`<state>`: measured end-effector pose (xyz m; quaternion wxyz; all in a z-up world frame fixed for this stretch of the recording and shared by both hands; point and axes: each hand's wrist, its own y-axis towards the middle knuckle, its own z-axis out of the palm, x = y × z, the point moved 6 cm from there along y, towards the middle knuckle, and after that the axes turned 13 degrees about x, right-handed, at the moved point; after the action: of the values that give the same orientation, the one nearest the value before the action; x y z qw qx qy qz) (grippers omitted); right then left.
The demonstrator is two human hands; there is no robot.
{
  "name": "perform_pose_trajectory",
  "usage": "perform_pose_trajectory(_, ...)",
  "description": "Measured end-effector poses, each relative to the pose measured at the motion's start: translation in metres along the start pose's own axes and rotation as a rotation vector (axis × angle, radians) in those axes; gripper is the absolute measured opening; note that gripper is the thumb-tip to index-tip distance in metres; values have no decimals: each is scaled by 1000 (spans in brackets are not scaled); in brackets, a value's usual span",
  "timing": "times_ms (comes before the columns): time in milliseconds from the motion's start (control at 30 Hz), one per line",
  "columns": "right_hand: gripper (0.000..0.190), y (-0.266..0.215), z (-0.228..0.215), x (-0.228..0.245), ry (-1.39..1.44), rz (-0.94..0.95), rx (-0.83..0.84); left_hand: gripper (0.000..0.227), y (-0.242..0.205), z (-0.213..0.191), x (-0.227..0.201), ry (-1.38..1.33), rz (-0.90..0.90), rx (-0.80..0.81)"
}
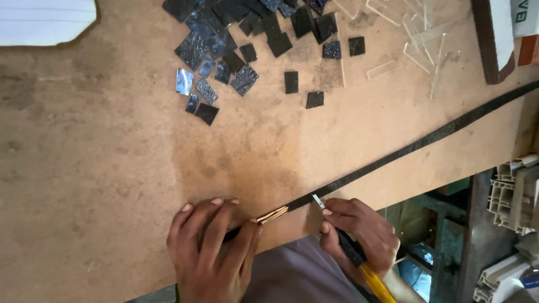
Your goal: The person uses a utility knife to cut a long black strip into small square pieces on a workbench. The cut pieces accumulate on the table as the person continues cutting along the strip.
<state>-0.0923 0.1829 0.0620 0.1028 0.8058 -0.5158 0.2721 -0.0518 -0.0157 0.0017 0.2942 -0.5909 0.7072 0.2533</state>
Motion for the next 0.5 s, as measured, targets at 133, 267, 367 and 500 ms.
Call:
perform_pose_trajectory(133,8,4,-8,10,77,30,-60,14,-2,-3,-1,-9,42,-32)
perform_pose_trajectory(267,11,5,-11,14,99,102,-71,14,-1,-3,-1,-29,34,-34)
perform_pose_trajectory(367,12,4,1,14,58,-13,-93,14,-1,-4,1,-21,53,-25)
perform_pose_trajectory(500,18,-3,8,11,106,4,-35,15,-2,-4,1,-18,52,-23)
